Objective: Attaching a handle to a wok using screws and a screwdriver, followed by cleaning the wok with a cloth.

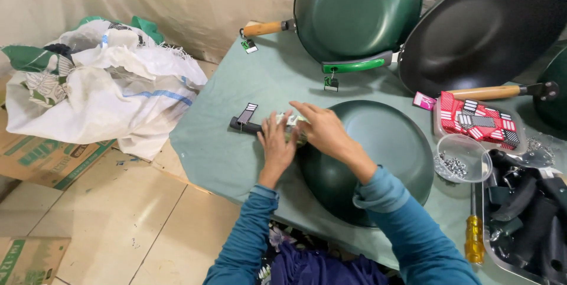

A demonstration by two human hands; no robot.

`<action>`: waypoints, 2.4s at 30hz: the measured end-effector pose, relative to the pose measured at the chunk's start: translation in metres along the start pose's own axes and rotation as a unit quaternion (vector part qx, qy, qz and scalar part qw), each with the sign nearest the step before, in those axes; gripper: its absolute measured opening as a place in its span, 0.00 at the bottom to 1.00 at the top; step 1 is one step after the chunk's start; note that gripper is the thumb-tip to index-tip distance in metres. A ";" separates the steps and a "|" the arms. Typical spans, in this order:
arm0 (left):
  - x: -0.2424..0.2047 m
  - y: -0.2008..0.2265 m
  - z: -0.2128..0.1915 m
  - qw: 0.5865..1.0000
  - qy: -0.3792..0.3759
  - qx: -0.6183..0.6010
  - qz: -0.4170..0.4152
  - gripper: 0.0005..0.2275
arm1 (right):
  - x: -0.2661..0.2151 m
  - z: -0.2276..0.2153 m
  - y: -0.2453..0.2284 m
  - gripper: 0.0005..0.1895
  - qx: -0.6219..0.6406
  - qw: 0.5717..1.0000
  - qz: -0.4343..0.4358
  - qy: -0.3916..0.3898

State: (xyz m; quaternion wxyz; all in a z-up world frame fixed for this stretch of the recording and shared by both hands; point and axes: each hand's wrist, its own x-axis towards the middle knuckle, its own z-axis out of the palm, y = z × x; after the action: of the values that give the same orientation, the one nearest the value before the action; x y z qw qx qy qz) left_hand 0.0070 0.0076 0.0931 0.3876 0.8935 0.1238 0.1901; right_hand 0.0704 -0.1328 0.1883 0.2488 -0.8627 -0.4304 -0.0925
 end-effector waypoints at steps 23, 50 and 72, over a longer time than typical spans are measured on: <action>0.000 -0.028 0.021 0.986 0.025 0.137 0.096 0.17 | -0.231 -0.064 0.073 0.23 -0.052 0.961 0.206 0.176; 0.043 -0.093 0.024 0.951 0.159 0.260 0.051 0.13 | -0.236 -0.053 0.070 0.25 0.004 0.951 0.275 0.144; -0.019 -0.017 0.021 0.990 0.070 0.055 0.110 0.15 | -0.239 -0.045 0.077 0.25 -0.008 0.951 0.262 0.166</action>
State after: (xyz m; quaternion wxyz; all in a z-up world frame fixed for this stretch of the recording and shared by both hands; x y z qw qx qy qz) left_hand -0.0021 -0.0015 0.0631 0.3047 0.9063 0.0616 0.2863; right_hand -0.0122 -0.3611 0.1110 0.3251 -0.9195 -0.1414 -0.1697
